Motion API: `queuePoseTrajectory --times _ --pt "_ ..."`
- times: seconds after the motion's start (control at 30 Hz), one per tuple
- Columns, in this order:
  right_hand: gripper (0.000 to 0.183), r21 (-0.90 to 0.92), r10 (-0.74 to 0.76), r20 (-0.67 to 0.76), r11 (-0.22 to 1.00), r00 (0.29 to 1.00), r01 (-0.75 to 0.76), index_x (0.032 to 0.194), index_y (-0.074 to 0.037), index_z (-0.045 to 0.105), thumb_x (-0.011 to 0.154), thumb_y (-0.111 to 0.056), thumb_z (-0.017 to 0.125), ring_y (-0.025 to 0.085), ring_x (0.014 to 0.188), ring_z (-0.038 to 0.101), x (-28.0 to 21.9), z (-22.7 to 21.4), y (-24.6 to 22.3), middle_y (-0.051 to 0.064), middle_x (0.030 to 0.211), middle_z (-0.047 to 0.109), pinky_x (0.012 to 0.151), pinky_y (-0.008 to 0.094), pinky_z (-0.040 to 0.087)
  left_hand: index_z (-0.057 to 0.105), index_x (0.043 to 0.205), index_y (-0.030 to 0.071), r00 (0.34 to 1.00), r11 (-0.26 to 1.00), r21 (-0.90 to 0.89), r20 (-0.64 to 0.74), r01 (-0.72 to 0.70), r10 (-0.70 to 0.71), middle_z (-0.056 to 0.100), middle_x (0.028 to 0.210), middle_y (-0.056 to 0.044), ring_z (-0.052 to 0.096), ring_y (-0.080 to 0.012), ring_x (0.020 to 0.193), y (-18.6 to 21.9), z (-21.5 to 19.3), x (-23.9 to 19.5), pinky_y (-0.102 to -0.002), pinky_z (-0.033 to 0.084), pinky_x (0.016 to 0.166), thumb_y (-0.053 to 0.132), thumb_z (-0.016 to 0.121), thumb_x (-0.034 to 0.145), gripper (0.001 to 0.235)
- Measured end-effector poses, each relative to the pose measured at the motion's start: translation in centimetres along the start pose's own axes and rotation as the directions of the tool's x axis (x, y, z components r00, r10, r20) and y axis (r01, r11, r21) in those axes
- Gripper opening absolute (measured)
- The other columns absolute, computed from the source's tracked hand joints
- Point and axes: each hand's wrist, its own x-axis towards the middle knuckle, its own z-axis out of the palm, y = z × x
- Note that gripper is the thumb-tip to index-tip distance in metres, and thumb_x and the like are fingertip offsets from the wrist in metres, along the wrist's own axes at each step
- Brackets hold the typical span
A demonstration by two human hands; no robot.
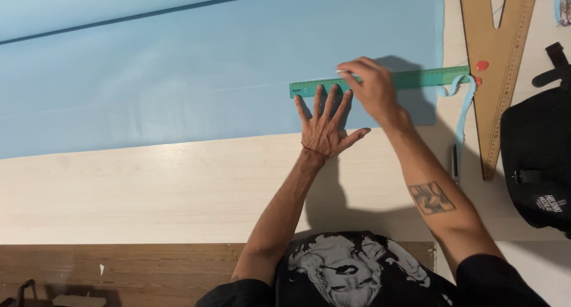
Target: Marking straight lines on a blue leather sheet using a ruler and chalk
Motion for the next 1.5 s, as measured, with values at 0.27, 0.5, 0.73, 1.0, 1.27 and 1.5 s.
queuePoseTrajectory --times 0.27,0.5,0.73,1.0,1.27,1.5 --pt "0.003 -0.359 -0.177 0.194 0.903 0.965 0.237 0.114 -0.025 0.084 0.112 -0.026 0.086 0.018 0.100 0.073 1.7 5.1 -0.8 -0.010 0.105 0.076 0.070 0.040 0.066 0.046 0.180 0.040 0.998 1.000 0.011 0.058 0.015 -0.016 0.037 0.192 -0.003 0.014 -0.0428 0.184 0.1 -0.6 0.4 -0.094 -0.002 0.136 0.106 0.042 0.091 0.111" --pt "0.002 -0.401 -0.291 0.180 0.850 0.940 0.340 0.110 -0.027 0.084 0.108 -0.026 0.085 0.018 0.097 0.070 1.5 7.3 0.9 -0.011 0.106 0.071 0.065 0.037 0.063 0.044 0.180 0.037 0.996 1.000 -0.024 0.093 0.011 -0.009 0.037 0.191 -0.006 0.017 -0.0455 0.183 0.0 -0.7 0.3 -0.096 -0.003 0.134 0.105 0.042 0.093 0.110" --pt "0.009 -0.578 -0.293 0.186 0.739 0.938 0.346 0.106 -0.039 0.077 0.113 -0.033 0.078 0.006 0.105 0.070 -1.2 2.1 4.7 -0.020 0.109 0.066 0.074 0.025 0.062 0.051 0.177 0.035 0.999 0.999 0.046 0.055 -0.005 0.003 0.041 0.189 -0.008 0.017 -0.0438 0.182 0.3 -1.2 0.3 -0.094 -0.001 0.135 0.105 0.035 0.095 0.109" --pt "0.036 -0.844 -0.043 0.219 0.493 0.975 0.212 0.125 -0.039 0.096 0.109 -0.007 0.101 0.014 0.105 0.084 -7.3 -20.0 10.5 -0.016 0.117 0.090 0.072 0.033 0.063 0.040 0.184 0.035 0.994 0.998 0.063 -0.105 -0.023 0.029 0.049 0.188 -0.005 0.039 -0.0421 0.177 0.4 -1.1 0.2 -0.091 0.010 0.136 0.105 0.042 0.094 0.114" --pt "0.012 -0.553 -0.066 -0.048 0.833 0.997 0.028 0.132 0.004 0.094 0.126 0.011 0.086 0.038 0.110 0.079 -7.6 -19.5 2.3 0.020 0.126 0.084 0.091 0.048 0.064 0.040 0.184 0.031 0.996 0.998 0.041 -0.070 -0.052 0.055 0.048 0.187 -0.007 0.036 -0.0435 0.177 0.1 -2.0 -0.8 -0.091 0.009 0.135 0.099 0.036 0.100 0.108" --pt "0.017 -0.291 0.225 -0.064 0.928 0.972 -0.233 0.138 0.007 0.083 0.120 0.007 0.083 0.021 0.078 0.060 -13.7 -15.7 -0.1 0.024 0.131 0.081 0.069 0.032 0.062 0.034 0.187 0.033 0.999 0.996 0.080 0.022 -0.047 0.045 0.036 0.194 -0.006 0.025 -0.0413 0.181 -1.3 -2.6 -7.7 -0.091 0.004 0.135 0.091 0.036 0.110 0.097"
